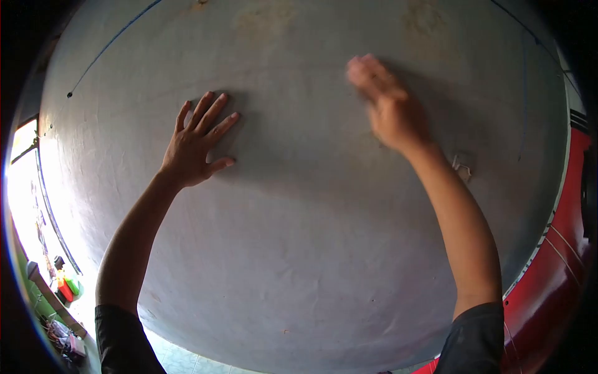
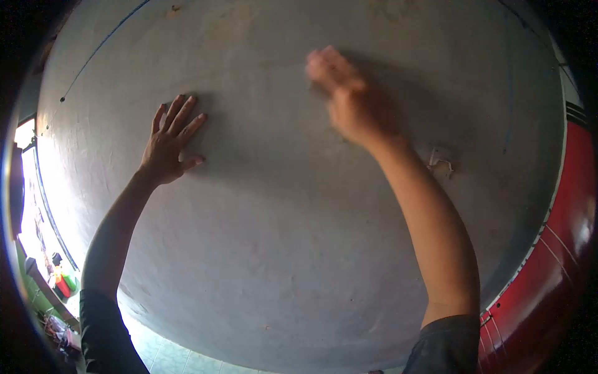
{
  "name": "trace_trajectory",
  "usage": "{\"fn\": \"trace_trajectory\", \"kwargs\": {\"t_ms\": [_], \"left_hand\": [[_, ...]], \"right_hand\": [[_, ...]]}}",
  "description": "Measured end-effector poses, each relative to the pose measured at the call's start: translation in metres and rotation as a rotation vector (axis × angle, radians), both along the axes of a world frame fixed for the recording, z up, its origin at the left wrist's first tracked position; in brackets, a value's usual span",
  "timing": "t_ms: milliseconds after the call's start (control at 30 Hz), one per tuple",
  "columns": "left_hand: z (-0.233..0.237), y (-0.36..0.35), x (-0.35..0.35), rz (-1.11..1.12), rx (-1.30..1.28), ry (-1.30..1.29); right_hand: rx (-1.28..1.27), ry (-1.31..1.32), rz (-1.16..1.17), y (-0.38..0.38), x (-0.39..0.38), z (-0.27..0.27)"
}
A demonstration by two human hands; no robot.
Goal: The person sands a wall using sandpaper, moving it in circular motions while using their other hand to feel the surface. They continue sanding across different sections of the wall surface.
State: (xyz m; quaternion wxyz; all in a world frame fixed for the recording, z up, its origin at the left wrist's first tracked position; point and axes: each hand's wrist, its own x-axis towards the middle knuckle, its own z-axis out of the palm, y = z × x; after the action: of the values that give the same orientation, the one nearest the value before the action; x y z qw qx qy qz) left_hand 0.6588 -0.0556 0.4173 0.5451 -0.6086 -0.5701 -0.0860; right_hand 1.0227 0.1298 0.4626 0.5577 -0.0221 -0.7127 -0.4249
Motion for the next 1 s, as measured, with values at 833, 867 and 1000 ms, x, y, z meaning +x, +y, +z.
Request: {"fn": "trace_trajectory", "kwargs": {"t_ms": [833,867,1000], "left_hand": [[-0.049,-0.031,-0.020,-0.179,0.255,-0.104],[-0.048,-0.032,-0.018,-0.185,0.251,-0.091],[-0.049,-0.032,-0.027,-0.174,0.281,-0.045]], "right_hand": [[-0.264,0.415,0.025,-0.043,-0.030,0.017],[-0.240,0.432,0.007,-0.041,-0.031,0.010],[-0.060,0.098,-0.144,-0.059,-0.066,-0.064]]}}
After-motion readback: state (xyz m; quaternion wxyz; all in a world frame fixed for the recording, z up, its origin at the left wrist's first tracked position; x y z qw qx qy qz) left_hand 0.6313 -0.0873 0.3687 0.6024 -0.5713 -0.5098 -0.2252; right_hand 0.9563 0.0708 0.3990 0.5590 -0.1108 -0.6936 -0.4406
